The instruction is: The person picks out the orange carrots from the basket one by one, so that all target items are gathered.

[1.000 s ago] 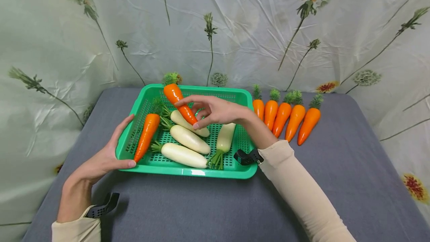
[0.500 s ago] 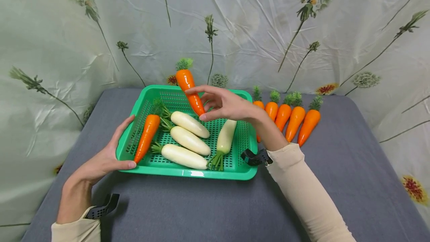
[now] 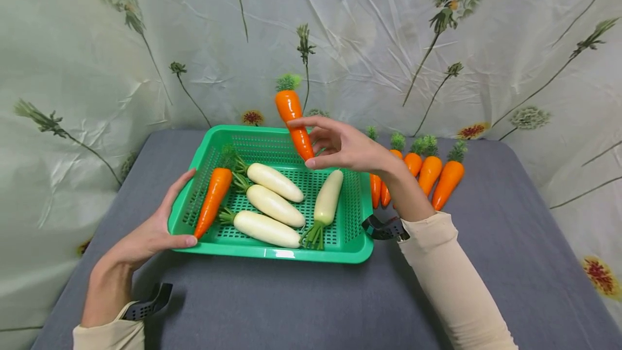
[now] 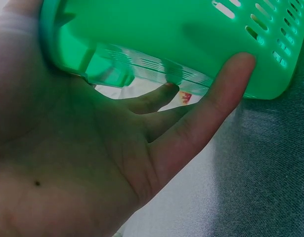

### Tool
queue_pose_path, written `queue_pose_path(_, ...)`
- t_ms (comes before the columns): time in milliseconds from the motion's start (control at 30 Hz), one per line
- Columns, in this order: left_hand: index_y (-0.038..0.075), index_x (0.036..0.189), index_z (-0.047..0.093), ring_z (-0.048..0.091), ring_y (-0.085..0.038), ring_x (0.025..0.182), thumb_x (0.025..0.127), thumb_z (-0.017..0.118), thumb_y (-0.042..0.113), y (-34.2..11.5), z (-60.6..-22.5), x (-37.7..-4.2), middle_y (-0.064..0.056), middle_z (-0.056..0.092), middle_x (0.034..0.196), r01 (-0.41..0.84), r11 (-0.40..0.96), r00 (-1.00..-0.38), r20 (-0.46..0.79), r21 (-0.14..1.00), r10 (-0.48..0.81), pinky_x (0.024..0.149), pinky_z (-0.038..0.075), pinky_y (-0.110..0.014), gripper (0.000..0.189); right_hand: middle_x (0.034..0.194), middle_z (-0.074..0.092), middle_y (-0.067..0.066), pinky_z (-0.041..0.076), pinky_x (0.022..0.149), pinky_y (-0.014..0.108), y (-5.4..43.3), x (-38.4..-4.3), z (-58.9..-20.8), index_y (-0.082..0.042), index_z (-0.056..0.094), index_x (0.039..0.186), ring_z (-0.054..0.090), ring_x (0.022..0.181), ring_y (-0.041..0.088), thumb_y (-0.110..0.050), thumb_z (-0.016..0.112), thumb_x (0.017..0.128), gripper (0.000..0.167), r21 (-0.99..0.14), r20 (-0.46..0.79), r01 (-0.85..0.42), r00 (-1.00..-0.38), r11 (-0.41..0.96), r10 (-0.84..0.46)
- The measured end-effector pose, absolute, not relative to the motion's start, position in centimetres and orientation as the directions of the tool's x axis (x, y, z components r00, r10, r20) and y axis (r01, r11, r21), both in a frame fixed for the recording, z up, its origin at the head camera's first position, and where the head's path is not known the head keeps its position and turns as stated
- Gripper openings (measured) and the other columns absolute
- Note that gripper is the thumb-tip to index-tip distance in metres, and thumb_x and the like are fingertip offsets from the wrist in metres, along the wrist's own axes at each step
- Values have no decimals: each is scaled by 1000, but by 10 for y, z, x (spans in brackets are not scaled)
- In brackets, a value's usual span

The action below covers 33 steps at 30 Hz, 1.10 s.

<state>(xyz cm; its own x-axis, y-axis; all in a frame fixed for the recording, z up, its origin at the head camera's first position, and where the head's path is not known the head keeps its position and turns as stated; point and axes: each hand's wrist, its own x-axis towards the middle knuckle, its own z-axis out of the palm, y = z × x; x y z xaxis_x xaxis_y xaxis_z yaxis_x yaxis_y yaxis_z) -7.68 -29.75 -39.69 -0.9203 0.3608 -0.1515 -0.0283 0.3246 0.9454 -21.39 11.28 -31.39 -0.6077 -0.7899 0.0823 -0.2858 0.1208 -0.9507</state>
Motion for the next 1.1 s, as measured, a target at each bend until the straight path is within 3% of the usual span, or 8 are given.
queue_pose_path(200, 43, 166, 0, 42, -5, 125, 86, 78, 5, -298, -397, -77, -14, 16, 159, -33, 330, -922, -156, 944, 355, 91, 46, -16, 118, 129, 63, 21, 56, 93, 40, 123, -211, -312, -22, 46, 156, 68, 106, 31, -7, 74, 93, 71, -948, 94, -289, -653, 133, -751)
queue_pose_path(567, 44, 166, 0, 41, -6, 126, 85, 78, 5, -298, -397, -77, -13, 17, 159, -42, 344, -923, -168, 938, 345, 92, 44, -15, 118, 143, 59, 16, 54, 94, 36, 141, -210, -315, -21, 45, 157, 63, 117, 28, -8, 74, 94, 71, -949, 113, -286, -705, 135, -700)
queue_pose_path(900, 43, 166, 0, 44, -5, 124, 86, 78, 4, -296, -395, -76, -13, 18, 157, -42, 329, -921, -164, 943, 352, 91, 47, -17, 119, 144, 57, 24, 54, 94, 33, 160, -207, -320, -21, 43, 159, 62, 117, 28, -7, 72, 94, 73, -957, 121, -261, -759, 129, -639)
queue_pose_path(1100, 44, 166, 0, 44, -4, 123, 85, 77, 3, -296, -395, -76, -13, 17, 157, -40, 326, -922, -161, 944, 352, 90, 47, -16, 119, 137, 61, 14, 53, 92, 32, 172, -205, -324, -23, 43, 158, 62, 113, 26, -6, 72, 95, 72, -951, 120, -265, -794, 161, -596)
